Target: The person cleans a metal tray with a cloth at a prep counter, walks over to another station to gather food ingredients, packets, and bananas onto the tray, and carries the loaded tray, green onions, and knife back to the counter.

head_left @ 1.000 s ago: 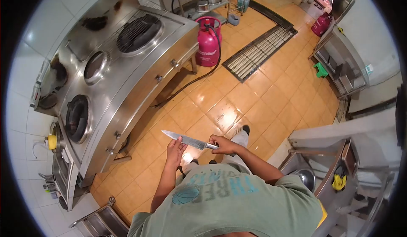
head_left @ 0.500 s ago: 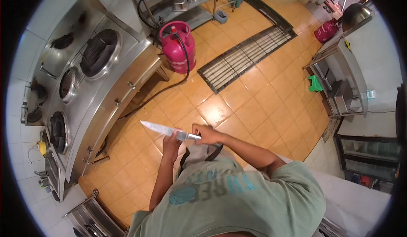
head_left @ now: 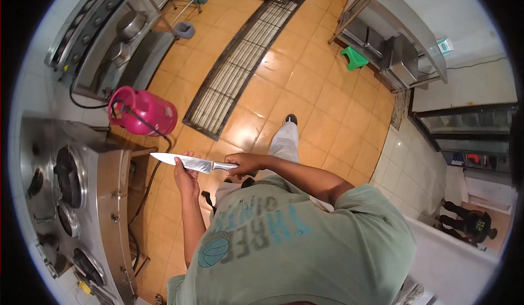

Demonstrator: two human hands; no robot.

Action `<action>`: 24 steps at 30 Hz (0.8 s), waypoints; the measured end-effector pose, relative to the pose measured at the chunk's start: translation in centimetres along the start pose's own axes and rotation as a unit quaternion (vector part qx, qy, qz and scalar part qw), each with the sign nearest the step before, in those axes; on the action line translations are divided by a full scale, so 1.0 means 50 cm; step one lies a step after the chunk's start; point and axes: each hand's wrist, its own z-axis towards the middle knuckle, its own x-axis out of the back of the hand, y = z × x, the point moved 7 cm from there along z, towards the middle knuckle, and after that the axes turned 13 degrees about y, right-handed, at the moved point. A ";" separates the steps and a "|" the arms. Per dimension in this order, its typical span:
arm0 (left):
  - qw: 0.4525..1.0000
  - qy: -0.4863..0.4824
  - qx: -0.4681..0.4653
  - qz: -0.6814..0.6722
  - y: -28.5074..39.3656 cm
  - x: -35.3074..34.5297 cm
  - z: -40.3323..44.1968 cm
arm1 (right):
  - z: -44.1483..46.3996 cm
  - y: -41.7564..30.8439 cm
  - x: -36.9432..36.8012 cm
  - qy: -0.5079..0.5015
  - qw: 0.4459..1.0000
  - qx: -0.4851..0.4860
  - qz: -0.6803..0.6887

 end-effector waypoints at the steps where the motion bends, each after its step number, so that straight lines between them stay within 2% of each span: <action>1: 1.000 0.017 -0.005 0.007 -0.023 -0.054 0.010 | -0.014 0.003 0.064 -0.010 1.000 -0.022 -0.003; 2: 0.999 0.044 -0.004 0.000 -0.051 -0.108 0.021 | -0.027 0.008 0.131 -0.021 0.999 -0.044 -0.006; 5: 0.991 0.124 0.016 -0.041 -0.162 -0.283 0.013 | -0.072 0.035 0.334 -0.046 0.996 -0.019 -0.076; 6: 0.990 0.122 0.019 -0.067 -0.198 -0.359 0.011 | -0.096 0.032 0.400 -0.058 0.993 -0.007 -0.101; 7: 0.991 0.098 0.032 -0.087 -0.243 -0.434 0.020 | -0.120 0.024 0.473 -0.047 0.994 -0.014 -0.094; 10: 0.994 0.013 0.081 -0.068 -0.317 -0.692 -0.038 | -0.212 0.028 0.683 0.095 0.979 0.152 -0.099; 11: 0.994 -0.026 0.095 -0.055 -0.339 -0.773 -0.059 | -0.250 0.045 0.745 0.093 0.991 0.064 -0.073; 15: 0.975 -0.179 0.111 0.073 -0.405 -1.082 -0.119 | -0.400 0.004 0.966 0.211 0.972 0.040 -0.098; 16: 0.965 -0.215 0.114 0.094 -0.429 -1.146 -0.136 | -0.437 -0.013 1.013 0.255 0.961 0.061 -0.087; 18: 0.946 -0.273 0.113 0.133 -0.476 -1.237 -0.179 | -0.505 -0.028 1.083 0.329 0.936 0.105 -0.068; 22: 0.916 -0.336 0.084 0.203 -0.609 -1.356 -0.226 | -0.634 -0.023 1.206 0.418 0.898 0.113 -0.080; 23: 0.891 -0.357 0.104 0.260 -0.654 -1.382 -0.226 | -0.641 0.010 1.245 0.393 0.908 0.121 -0.077; 24: 0.911 -0.326 0.121 0.220 -0.679 -1.386 -0.236 | -0.652 0.036 1.262 0.380 0.911 0.138 -0.078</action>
